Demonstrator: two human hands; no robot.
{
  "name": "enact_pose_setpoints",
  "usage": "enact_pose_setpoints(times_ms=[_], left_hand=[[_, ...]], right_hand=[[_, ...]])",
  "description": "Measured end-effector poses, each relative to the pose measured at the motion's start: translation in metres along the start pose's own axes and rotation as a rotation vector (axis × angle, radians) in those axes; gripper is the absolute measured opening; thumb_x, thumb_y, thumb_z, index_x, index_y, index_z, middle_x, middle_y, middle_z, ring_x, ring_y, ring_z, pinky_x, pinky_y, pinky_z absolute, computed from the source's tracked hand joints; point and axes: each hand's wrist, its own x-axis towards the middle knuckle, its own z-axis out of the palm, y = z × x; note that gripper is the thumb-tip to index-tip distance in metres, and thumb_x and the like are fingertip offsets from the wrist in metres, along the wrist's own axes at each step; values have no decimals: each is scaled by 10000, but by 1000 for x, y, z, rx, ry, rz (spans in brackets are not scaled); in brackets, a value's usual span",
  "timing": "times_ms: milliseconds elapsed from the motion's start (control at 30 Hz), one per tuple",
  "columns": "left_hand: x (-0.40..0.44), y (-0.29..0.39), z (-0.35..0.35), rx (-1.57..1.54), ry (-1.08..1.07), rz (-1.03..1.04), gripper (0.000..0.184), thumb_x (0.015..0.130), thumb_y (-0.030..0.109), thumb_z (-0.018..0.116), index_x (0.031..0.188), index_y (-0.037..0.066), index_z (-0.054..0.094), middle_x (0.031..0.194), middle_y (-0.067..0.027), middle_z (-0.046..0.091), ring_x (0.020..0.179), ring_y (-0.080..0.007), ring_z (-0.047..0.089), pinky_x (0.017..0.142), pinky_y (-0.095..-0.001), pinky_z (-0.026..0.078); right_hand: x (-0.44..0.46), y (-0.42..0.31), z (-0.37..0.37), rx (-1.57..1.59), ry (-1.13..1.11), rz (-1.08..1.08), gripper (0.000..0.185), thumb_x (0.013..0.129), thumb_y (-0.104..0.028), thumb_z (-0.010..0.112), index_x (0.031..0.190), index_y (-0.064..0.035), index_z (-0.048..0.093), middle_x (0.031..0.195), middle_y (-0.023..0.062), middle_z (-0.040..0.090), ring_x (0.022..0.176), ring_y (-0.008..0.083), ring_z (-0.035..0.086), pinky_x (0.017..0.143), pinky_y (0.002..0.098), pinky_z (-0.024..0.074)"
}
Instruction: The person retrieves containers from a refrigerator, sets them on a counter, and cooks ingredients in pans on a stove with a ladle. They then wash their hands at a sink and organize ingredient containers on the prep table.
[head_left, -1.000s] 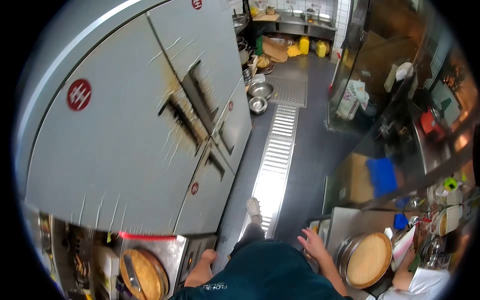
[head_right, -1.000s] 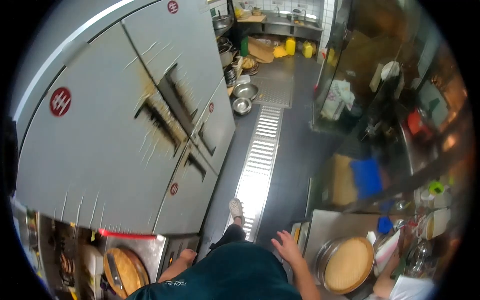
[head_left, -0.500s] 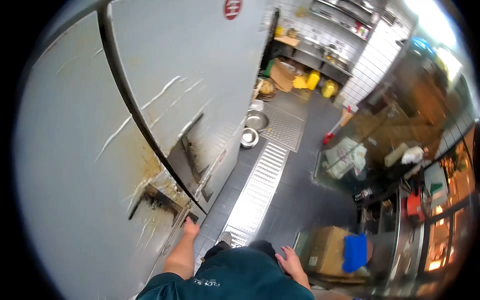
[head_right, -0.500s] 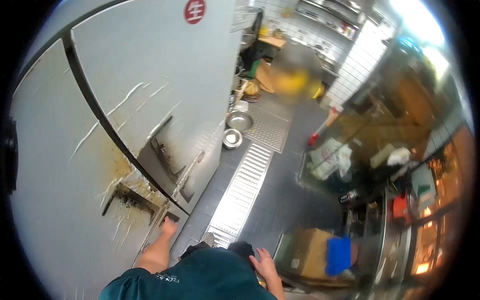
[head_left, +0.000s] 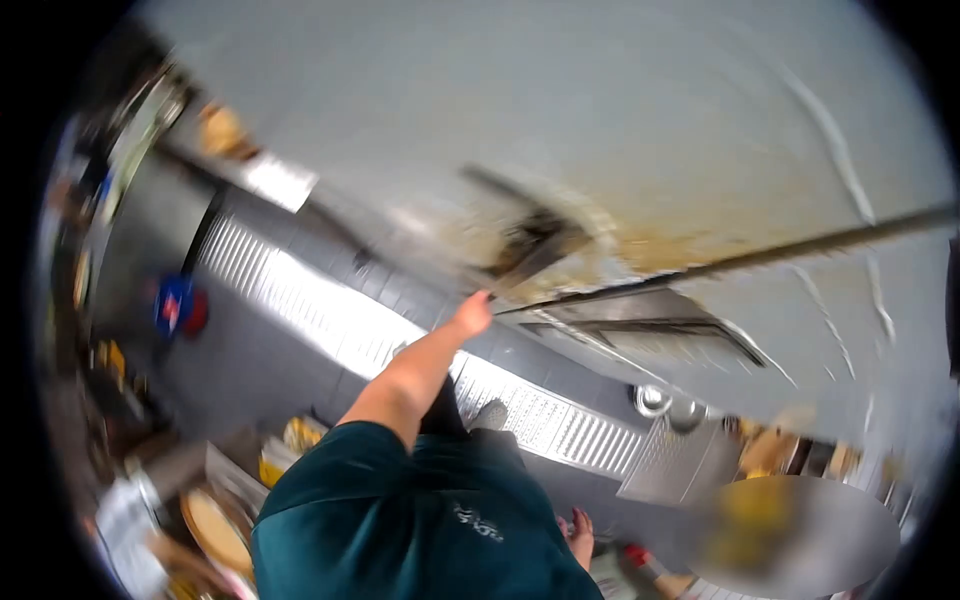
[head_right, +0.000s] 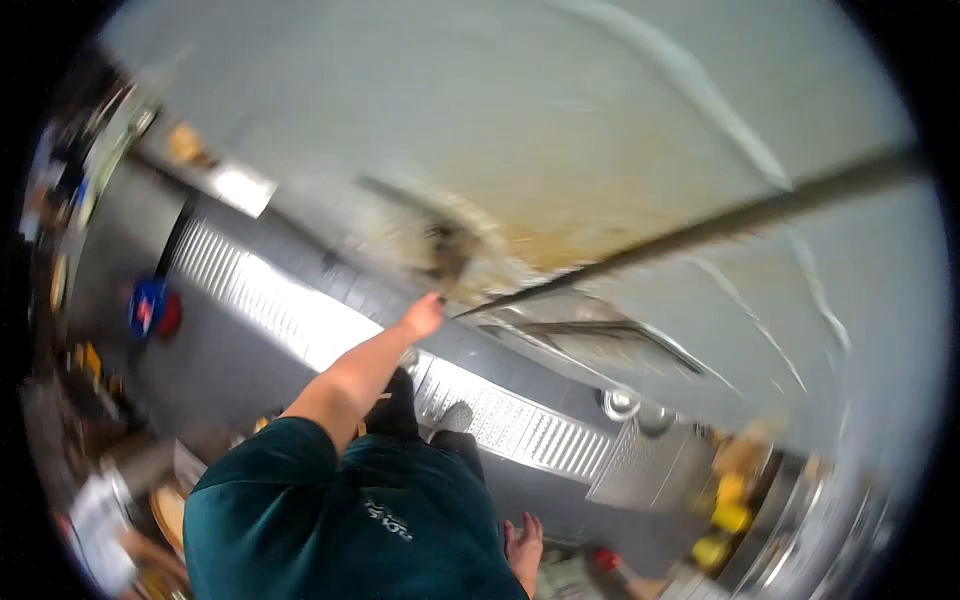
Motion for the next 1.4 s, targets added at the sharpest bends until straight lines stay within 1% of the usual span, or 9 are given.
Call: enact_pose_setpoints(times_ms=[333, 400, 467, 667, 767, 967, 1200, 1267, 1400], left_hand=[[-196, -36, -29, -475, 228, -261, 465, 900, 79, 559, 1363, 41, 557, 1117, -214, 694, 1013, -328, 675, 887, -406, 519], [-261, -42, -66, -947, 275, -636, 433, 963, 178, 546, 1357, 1, 570, 1067, -165, 707, 950, -253, 665, 866, -359, 519], [-312, -41, -113, -1044, 530, -698, 461, 1019, 325, 497, 1311, -14, 608, 985, -147, 713, 910, -224, 651, 852, -353, 516], [-371, -81, -237, -44, 577, -737, 674, 962, 544, 570, 1341, -13, 565, 1298, -255, 626, 1160, -415, 622, 1015, -439, 480], [-386, -133, -276, 89, 605, -663, 738, 932, 558, 611, 1389, -15, 521, 1315, -245, 622, 1220, -398, 601, 1056, -439, 463], [-392, -173, -325, 222, 550, -610, 665, 909, 441, 669, 1399, 11, 535, 1367, -222, 599, 1270, -355, 573, 1080, -418, 428], [-449, -244, -330, 437, 496, -662, 671, 984, 406, 556, 1526, 41, 405, 1524, -192, 465, 1402, -351, 447, 1162, -451, 331], [-413, -237, -352, 239, 541, -395, 862, 915, 645, 615, 1406, -53, 499, 1125, -245, 666, 957, -290, 686, 826, -417, 591], [-417, -234, -357, 151, 496, -446, 804, 927, 618, 626, 1333, -71, 541, 1053, -187, 678, 885, -250, 674, 765, -400, 561]], right_hand=[[114, -37, -94, -336, -227, -433, 487, 909, -234, 718, 1284, 50, 594, 1318, 325, 570, 1232, 471, 548, 1052, 475, 451], [120, -66, -79, -352, -291, -549, 496, 907, -237, 721, 1290, 50, 593, 1334, 319, 564, 1251, 463, 540, 1061, 468, 446], [124, -94, -58, -401, -367, -636, 503, 904, -238, 724, 1295, 50, 591, 1351, 313, 557, 1265, 457, 533, 1068, 463, 442], [153, -182, 44, -565, -571, -854, 506, 904, -254, 734, 1297, 31, 593, 1339, 301, 575, 1251, 458, 545, 1060, 462, 448], [190, -219, 114, -618, -590, -902, 493, 907, -219, 721, 1316, 24, 590, 1321, 301, 585, 1240, 465, 549, 1052, 466, 453], [317, -293, 273, -94, -611, -379, 487, 991, -296, 653, 1348, 25, 571, 1191, 133, 671, 1114, 198, 604, 999, 328, 458], [421, -387, 349, 878, -323, 138, 492, 1054, -321, 524, 1375, 45, 448, 1325, 207, 559, 1210, 333, 598, 1066, 451, 514], [461, -402, 340, 1166, -215, 80, 482, 1055, -288, 511, 1424, 8, 416, 1376, 226, 523, 1275, 355, 544, 1076, 497, 503], [570, -410, 321, 1172, -143, -102, 501, 993, -367, 555, 1422, -114, 501, 1460, 124, 496, 1331, 364, 475, 1074, 569, 429]])
